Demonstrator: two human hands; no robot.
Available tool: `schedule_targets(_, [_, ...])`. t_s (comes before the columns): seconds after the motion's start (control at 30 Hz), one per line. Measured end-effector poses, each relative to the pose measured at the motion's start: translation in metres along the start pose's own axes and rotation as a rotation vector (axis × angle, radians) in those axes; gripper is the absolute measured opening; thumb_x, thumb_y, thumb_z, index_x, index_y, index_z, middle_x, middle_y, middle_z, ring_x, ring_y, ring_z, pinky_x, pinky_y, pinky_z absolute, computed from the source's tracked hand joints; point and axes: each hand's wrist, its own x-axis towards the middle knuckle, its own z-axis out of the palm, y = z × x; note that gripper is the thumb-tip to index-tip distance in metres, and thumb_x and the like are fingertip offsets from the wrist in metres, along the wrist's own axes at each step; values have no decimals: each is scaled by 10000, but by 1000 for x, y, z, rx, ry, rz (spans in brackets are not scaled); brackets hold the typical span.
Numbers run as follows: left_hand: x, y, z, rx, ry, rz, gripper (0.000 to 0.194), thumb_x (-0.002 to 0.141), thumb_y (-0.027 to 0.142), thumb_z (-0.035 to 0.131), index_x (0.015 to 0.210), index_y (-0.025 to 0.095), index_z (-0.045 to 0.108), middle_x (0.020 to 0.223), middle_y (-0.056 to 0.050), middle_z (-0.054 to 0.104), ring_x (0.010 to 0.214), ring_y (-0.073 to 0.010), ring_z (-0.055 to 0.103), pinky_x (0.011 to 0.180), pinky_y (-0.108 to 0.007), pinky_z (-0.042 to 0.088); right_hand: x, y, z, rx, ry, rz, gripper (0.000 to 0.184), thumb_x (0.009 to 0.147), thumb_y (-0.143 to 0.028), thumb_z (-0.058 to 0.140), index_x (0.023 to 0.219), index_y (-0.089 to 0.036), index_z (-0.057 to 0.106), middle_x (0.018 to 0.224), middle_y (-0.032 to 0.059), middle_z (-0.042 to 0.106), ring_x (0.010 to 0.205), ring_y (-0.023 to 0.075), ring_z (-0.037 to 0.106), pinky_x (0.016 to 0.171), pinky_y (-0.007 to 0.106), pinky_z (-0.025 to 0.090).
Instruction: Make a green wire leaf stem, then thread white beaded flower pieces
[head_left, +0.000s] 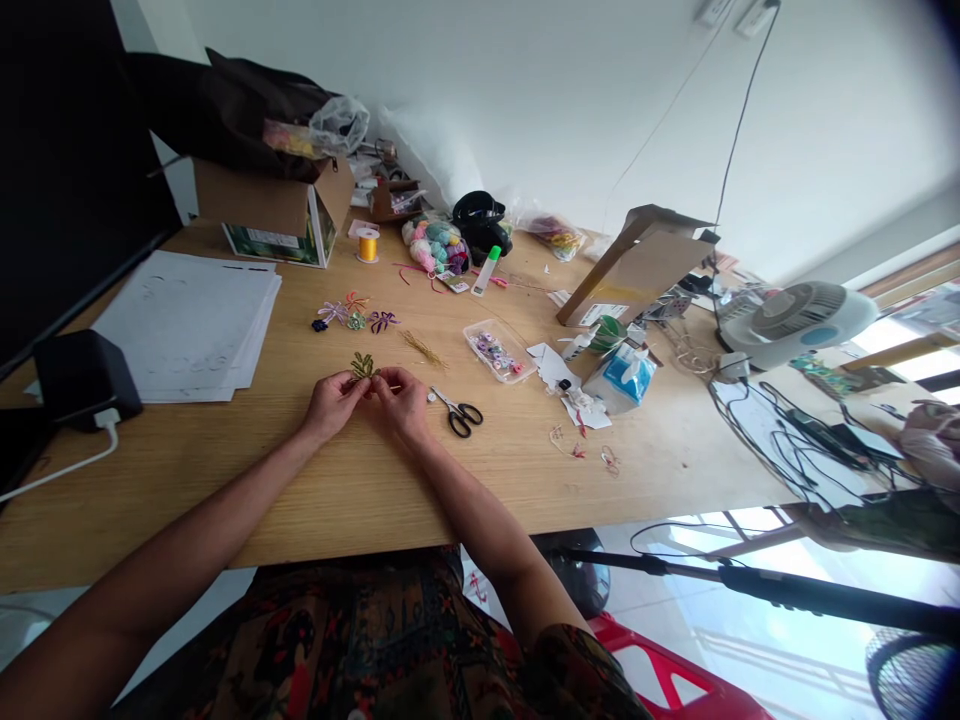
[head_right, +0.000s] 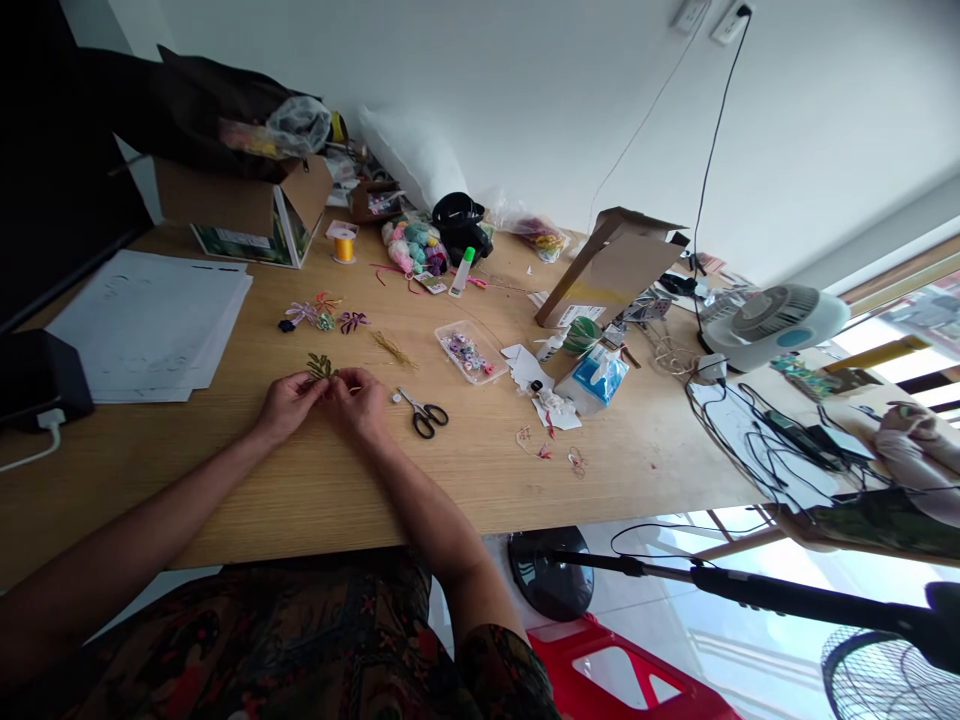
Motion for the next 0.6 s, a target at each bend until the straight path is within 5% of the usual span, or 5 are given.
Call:
schedule_targets(0.2, [-1, 1, 3, -162, -5, -123, 513, 472, 519, 861, 776, 138, 701, 715, -45, 695, 622, -142, 587, 608, -262, 456, 1, 6, 0, -23, 45, -39, 183, 790, -375, 592, 789, -198, 635, 757, 16, 665, 671, 146, 600, 647, 265, 486])
schedule_targets(0.6, [-1, 4, 2, -178, 26, -148, 478, 476, 536, 852, 676, 146, 661, 602, -17, 639, 550, -120, 527, 538, -251, 395, -2, -1, 0, -38, 13, -20, 171, 797, -370, 605, 805, -200, 622, 774, 26, 666, 691, 154, 604, 658, 273, 487])
